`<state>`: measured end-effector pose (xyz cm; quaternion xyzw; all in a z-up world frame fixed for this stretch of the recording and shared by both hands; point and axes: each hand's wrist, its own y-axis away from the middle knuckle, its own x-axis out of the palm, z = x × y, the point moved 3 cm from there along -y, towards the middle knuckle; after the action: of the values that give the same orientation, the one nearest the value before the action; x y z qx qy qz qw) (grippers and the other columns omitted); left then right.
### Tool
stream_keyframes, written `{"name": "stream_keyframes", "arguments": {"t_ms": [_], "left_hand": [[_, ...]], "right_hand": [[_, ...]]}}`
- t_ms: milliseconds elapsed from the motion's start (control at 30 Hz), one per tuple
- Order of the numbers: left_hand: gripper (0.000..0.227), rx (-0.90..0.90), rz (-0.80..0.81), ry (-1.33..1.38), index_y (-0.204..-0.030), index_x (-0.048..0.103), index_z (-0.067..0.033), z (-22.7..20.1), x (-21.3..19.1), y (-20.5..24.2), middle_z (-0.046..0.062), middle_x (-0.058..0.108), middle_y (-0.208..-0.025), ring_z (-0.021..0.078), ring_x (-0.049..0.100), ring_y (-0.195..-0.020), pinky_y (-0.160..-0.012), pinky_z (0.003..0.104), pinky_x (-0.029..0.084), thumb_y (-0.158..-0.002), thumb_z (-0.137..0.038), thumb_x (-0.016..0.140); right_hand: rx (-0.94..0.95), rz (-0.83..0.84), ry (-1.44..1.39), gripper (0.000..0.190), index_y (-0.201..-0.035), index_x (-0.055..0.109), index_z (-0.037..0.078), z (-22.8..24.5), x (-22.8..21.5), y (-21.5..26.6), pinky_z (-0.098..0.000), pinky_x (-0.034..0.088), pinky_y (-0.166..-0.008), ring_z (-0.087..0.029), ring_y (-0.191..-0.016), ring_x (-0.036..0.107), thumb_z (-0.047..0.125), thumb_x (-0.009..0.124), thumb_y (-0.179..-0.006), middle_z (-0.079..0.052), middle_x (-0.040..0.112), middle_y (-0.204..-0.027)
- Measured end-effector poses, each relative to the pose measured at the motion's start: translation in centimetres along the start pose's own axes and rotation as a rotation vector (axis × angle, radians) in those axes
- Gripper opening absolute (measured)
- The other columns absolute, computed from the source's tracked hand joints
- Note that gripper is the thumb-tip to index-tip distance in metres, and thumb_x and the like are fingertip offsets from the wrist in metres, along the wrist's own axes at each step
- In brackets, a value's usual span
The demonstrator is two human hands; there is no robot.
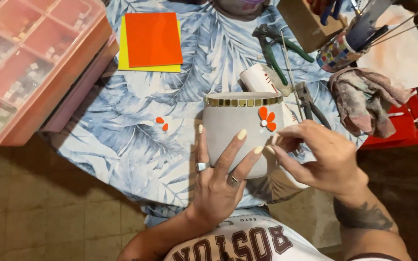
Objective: Gluing small decorative flower-shaped tiles onto a white ceramic vase to create a mosaic pattern.
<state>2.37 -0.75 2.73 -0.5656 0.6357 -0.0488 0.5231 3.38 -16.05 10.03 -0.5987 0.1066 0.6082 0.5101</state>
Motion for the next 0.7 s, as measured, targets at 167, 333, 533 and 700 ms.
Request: {"name": "stream_keyframes", "arguments": {"t_ms": [167,333,533,700], "left_hand": [[0.057,0.007,0.037,-0.052,-0.120,0.043,-0.0217,0.2,0.0,0.2,0.004,0.037,-0.130,0.0548,0.051,-0.104,-0.101,0.064,0.027,-0.070,-0.003,0.063],[0.059,-0.004,0.032,-0.051,-0.121,0.042,-0.0229,0.3,0.2,0.5,0.004,0.038,-0.130,0.0603,0.032,-0.115,-0.099,0.063,0.030,-0.069,-0.001,0.058],[0.055,-0.010,0.040,0.008,-0.121,0.042,-0.0216,0.4,0.3,0.7,0.005,0.035,-0.132,0.0535,0.054,-0.100,-0.102,0.062,0.031,-0.074,-0.003,0.063],[0.055,-0.025,0.054,0.002,-0.121,0.043,-0.0226,0.2,0.3,0.8,0.004,0.036,-0.131,0.0587,0.034,-0.115,-0.102,0.062,0.026,-0.073,-0.002,0.060]], "right_hand": [[0.059,-0.034,0.045,0.014,-0.084,0.055,-0.001,0.8,0.7,-0.1,-0.0218,0.044,-0.054,-0.013,-0.052,0.050,0.008,0.063,-0.077,-0.006,0.055,-0.064],[0.084,-0.029,0.078,0.016,-0.086,0.055,-0.001,1.0,0.8,-0.3,-0.0225,0.046,-0.058,-0.013,-0.056,0.053,0.009,0.063,-0.078,-0.006,0.058,-0.071],[0.035,-0.092,-0.008,0.019,-0.086,0.055,-0.005,1.2,0.6,-0.4,-0.0242,0.047,-0.058,-0.016,-0.057,0.055,0.006,0.065,-0.075,-0.010,0.059,-0.069],[0.026,-0.162,-0.013,0.014,-0.083,0.058,-0.005,0.6,1.4,0.7,-0.0273,0.050,-0.062,-0.023,-0.064,0.057,0.003,0.064,-0.073,-0.017,0.059,-0.076]]}}
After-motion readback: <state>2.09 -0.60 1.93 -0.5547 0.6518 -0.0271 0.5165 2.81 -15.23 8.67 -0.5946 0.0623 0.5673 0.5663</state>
